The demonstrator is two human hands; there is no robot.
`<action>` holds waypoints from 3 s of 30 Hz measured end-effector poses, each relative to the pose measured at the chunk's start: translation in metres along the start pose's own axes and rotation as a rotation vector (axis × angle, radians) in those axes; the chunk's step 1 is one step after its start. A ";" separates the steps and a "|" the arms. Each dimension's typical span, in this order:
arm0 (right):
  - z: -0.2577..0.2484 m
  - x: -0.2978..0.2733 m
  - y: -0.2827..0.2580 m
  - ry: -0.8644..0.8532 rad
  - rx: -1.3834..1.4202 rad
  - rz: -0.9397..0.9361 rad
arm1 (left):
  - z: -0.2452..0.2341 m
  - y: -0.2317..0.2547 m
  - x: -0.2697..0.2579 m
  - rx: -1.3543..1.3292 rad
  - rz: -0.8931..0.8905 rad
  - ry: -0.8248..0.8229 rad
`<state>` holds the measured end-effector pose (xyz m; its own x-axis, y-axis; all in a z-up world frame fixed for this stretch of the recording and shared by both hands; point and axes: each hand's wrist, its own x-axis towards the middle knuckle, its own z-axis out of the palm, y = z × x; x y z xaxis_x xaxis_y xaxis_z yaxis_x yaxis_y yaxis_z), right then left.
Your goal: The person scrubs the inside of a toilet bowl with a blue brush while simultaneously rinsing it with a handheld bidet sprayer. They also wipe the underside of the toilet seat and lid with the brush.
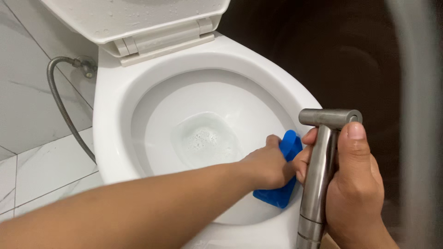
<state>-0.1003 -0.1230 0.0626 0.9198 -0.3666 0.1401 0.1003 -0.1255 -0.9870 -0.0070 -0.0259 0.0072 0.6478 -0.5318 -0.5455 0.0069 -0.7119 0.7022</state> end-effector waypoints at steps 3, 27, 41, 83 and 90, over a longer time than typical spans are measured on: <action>-0.002 0.000 -0.001 -0.026 -0.069 -0.022 | -0.017 -0.006 -0.021 0.139 0.072 -0.178; 0.000 0.002 0.001 0.012 -0.109 -0.016 | -0.097 -0.090 -0.050 0.760 0.101 -0.520; 0.001 -0.001 -0.001 -0.035 -0.046 -0.029 | -0.062 -0.089 -0.029 0.456 -0.088 -0.470; 0.041 0.009 -0.019 0.045 -0.450 0.415 | -0.041 -0.064 -0.008 0.328 -0.013 -0.385; 0.082 0.005 -0.034 -0.129 -0.170 0.740 | -0.065 -0.059 -0.029 0.813 0.009 -0.413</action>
<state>-0.0681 -0.0453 0.0903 0.7625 -0.3008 -0.5728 -0.6086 -0.0331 -0.7928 0.0227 0.0614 0.0113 0.3197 -0.5495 -0.7719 -0.6373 -0.7275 0.2540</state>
